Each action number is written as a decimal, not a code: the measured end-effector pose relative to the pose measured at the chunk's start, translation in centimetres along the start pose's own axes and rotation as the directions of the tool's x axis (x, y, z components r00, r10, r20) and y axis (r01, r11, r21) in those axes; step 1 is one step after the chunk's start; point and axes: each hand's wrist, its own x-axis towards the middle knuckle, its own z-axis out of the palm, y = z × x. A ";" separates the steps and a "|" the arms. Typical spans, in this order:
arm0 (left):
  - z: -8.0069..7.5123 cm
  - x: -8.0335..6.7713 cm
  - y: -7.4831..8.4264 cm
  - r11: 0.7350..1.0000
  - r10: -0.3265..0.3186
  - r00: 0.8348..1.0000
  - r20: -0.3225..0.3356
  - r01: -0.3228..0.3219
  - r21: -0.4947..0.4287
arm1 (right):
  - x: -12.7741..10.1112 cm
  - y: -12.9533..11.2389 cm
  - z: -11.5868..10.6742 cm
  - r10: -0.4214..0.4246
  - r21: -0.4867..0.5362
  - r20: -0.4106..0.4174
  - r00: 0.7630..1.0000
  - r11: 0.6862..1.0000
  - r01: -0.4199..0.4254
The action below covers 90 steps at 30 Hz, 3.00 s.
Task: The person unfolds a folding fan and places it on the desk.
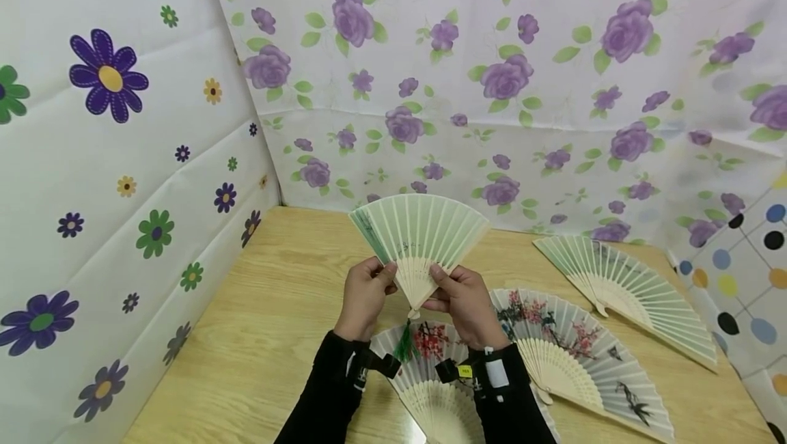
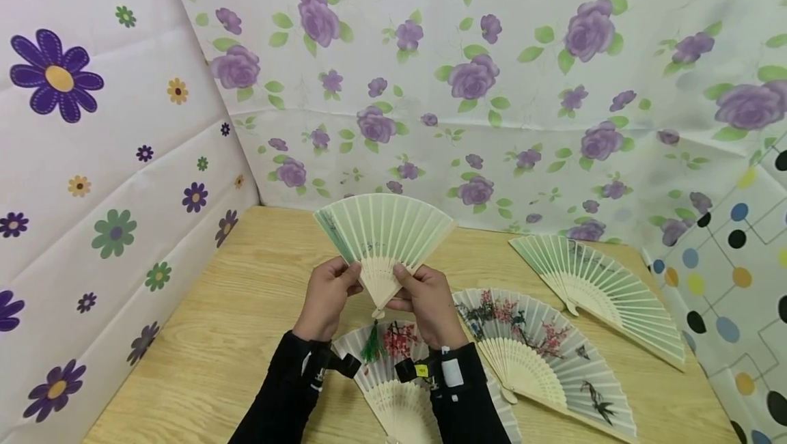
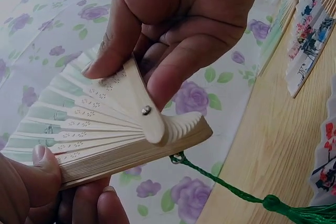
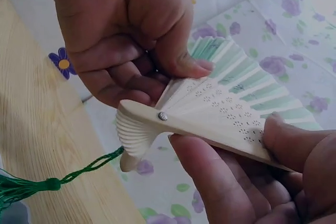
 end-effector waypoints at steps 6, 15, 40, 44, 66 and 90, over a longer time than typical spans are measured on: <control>0.1 -0.1 0.1 1.000 -0.007 0.999 -0.040 0.006 -0.025 | 0.2 0.3 0.6 0.005 0.058 -0.065 0.998 0.998 -0.002; -0.1 -0.2 0.3 0.999 -0.010 0.998 -0.063 0.007 -0.041 | 0.4 0.5 0.9 0.015 0.081 -0.067 0.998 0.997 -0.010; 0.0 0.2 0.1 0.993 -0.033 0.992 -0.120 0.020 -0.113 | 0.1 1.1 1.5 -0.040 0.183 -0.178 0.983 0.980 0.073; 0.0 0.2 0.1 0.993 -0.031 0.991 -0.133 0.015 -0.117 | 0.1 1.0 1.4 -0.042 0.183 -0.205 0.978 0.980 0.081; 0.0 0.1 0.4 0.984 -0.047 0.987 -0.153 0.019 -0.177 | 0.1 0.6 1.5 -0.079 0.211 -0.244 0.967 0.969 0.133; -0.3 -0.1 0.4 0.968 -0.037 0.988 -0.148 -0.001 -0.249 | -0.1 0.6 1.4 -0.089 0.225 -0.256 0.963 0.963 0.149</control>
